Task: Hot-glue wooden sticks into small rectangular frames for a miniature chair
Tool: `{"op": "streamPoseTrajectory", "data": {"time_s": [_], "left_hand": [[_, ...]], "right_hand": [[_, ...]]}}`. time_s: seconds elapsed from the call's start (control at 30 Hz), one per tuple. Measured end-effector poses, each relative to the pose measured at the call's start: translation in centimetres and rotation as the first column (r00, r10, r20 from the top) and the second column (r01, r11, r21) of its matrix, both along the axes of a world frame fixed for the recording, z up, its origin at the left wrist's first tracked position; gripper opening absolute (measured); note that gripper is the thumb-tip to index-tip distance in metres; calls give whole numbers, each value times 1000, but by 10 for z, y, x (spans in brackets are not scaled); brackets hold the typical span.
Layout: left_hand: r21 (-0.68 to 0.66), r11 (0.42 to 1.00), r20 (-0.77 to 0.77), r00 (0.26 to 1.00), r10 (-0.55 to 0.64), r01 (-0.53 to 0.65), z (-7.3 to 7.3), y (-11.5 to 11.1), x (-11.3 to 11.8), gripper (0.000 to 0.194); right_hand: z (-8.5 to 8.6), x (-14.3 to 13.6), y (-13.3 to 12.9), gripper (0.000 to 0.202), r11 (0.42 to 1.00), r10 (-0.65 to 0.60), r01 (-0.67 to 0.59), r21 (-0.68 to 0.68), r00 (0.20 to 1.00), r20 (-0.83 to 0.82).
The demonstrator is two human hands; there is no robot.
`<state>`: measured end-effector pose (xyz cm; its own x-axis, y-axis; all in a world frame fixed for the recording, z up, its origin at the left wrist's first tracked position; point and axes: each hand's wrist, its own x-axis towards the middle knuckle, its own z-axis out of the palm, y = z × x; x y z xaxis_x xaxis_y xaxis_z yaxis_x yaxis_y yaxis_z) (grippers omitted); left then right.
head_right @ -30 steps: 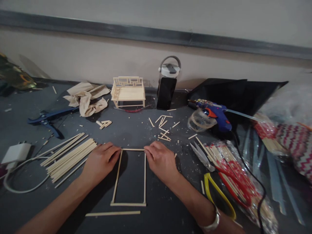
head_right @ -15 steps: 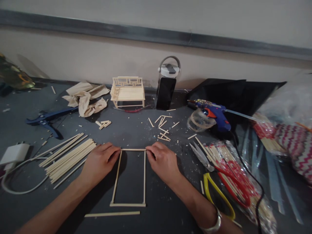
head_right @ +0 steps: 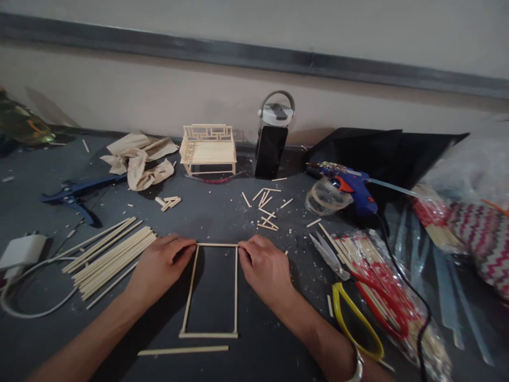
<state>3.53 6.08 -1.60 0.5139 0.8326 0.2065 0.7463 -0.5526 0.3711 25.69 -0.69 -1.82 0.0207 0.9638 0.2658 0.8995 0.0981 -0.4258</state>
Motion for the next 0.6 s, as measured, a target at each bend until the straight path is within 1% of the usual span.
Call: {"op": "streamPoseTrajectory", "data": {"time_s": [0.17, 0.3, 0.6], "left_hand": [[-80, 997, 47, 999, 12, -9, 6, -3, 2, 17], [-138, 990, 69, 997, 34, -24, 8, -4, 3, 18], [-150, 988, 71, 997, 35, -24, 8, -4, 1, 17]], "right_hand": [[2, -1, -1, 18, 999, -34, 34, -17, 999, 14], [4, -2, -3, 18, 999, -47, 47, -25, 999, 22], [5, -6, -6, 18, 997, -68, 69, -21, 997, 49]]}}
